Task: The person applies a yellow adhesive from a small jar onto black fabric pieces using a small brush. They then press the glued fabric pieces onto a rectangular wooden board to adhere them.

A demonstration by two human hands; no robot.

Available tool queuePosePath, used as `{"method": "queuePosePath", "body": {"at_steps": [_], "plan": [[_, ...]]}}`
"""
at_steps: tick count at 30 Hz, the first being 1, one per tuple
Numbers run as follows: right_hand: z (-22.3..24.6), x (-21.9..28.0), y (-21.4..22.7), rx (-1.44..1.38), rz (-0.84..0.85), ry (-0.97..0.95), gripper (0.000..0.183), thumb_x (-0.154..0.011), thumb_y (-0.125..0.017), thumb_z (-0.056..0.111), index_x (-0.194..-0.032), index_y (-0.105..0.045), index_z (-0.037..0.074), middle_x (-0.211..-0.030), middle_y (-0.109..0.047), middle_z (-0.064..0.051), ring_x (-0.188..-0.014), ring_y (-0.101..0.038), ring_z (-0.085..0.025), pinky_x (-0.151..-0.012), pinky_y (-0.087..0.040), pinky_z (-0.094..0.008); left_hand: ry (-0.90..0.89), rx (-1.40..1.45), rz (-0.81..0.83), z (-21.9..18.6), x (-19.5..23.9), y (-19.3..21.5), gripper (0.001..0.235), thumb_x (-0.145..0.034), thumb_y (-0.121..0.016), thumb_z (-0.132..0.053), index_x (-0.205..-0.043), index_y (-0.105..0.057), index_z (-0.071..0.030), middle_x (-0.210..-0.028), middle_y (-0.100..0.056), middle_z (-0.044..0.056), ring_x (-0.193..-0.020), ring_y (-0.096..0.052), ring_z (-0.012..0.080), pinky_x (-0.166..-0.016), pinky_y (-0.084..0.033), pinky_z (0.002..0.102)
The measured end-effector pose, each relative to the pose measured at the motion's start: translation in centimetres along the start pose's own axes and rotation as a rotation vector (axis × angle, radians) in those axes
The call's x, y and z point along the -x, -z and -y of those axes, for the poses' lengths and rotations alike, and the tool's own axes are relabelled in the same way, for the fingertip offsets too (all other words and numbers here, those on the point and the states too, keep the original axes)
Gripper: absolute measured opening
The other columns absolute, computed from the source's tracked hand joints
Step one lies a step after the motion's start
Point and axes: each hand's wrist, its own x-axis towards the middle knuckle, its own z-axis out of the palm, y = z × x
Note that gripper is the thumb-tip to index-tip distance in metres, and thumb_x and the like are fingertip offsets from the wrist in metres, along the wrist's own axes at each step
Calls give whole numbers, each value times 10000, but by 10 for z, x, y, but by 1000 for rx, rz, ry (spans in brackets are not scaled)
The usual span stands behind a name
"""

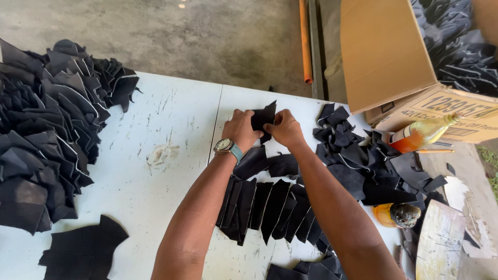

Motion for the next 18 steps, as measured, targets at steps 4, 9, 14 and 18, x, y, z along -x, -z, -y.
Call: {"method": "queuePosePath", "body": {"at_steps": [4,9,14,18], "plan": [[4,1,2,-345,44,68,414,-761,-829,28,-1075,-559,25,-944,-672,-101,-771,-611,-152,-601,-504,-316,-7,97,-39,1,7,5,763,-746,-872,-319,-1385,-524,-92,-1366,-535,152,-1118,-636,388,-944,-533,456],[16,33,32,-674,106,144,495,-794,-795,-42,-1176,-482,-6,-945,-684,-118,-766,-625,-155,-589,-486,-295,-188,328,-230,-5,21,24,766,-741,-886,-274,-1388,-528,-77,-1293,-597,180,-1130,-643,362,-951,-533,440],[34,115,79,-758,180,221,606,-814,-786,-57,-1318,-454,2,-970,-674,-140,-805,-637,-164,-646,-513,-283,-359,682,-253,-28,64,43,593,-808,-847,-204,-1334,-622,-48,-1282,-706,168,-1164,-665,290,-1004,-525,400],[28,207,97,-627,208,271,737,-793,-786,-54,-1397,-370,27,-1130,-683,-134,-1030,-690,-164,-850,-611,-305,-386,759,-55,-38,139,42,428,-853,-823,-230,-1224,-698,-56,-1193,-761,102,-1116,-717,202,-994,-569,347]]}}
